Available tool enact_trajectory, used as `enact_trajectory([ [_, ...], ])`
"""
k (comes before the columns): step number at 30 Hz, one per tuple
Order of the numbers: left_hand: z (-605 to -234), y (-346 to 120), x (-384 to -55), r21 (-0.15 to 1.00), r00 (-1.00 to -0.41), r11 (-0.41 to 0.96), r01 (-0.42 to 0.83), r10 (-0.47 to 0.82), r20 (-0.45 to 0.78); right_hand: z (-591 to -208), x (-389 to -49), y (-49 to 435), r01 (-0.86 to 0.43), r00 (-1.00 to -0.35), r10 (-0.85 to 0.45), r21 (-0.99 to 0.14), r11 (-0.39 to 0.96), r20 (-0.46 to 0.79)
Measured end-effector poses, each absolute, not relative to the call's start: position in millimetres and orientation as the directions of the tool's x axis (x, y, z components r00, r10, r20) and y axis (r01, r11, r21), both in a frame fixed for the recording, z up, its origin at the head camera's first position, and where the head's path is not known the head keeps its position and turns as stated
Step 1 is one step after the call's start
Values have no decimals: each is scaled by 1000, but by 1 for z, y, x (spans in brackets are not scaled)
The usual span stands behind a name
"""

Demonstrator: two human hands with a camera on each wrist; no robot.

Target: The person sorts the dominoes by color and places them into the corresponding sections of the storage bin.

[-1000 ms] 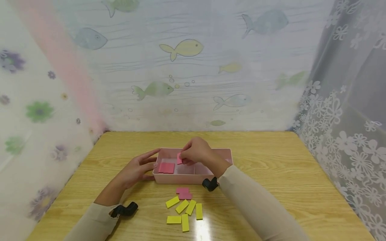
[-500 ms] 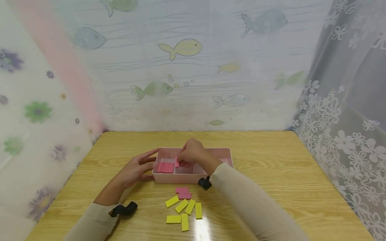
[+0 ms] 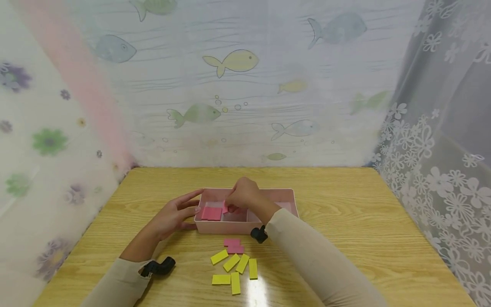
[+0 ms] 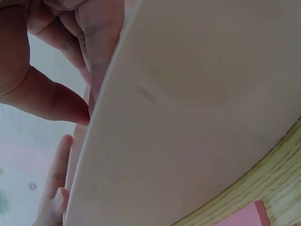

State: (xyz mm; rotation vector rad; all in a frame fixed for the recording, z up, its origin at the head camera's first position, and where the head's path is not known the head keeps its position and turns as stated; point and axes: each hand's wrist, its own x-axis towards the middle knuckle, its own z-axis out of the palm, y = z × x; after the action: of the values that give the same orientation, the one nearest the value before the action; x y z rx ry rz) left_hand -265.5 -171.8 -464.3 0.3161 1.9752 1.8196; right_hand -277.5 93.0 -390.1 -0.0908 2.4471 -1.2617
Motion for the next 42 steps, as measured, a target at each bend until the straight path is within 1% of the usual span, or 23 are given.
enact_trajectory([
  [20,-464,-172,-266,987,-877,97,-125,456,-156,-392,-278,92,120,-924,-228,-799,590,-307],
  [42,-464,-172,-266,986,-881,110,-122,446,-158,-392,-277,92,105,-928,-233,-804,585,-290],
])
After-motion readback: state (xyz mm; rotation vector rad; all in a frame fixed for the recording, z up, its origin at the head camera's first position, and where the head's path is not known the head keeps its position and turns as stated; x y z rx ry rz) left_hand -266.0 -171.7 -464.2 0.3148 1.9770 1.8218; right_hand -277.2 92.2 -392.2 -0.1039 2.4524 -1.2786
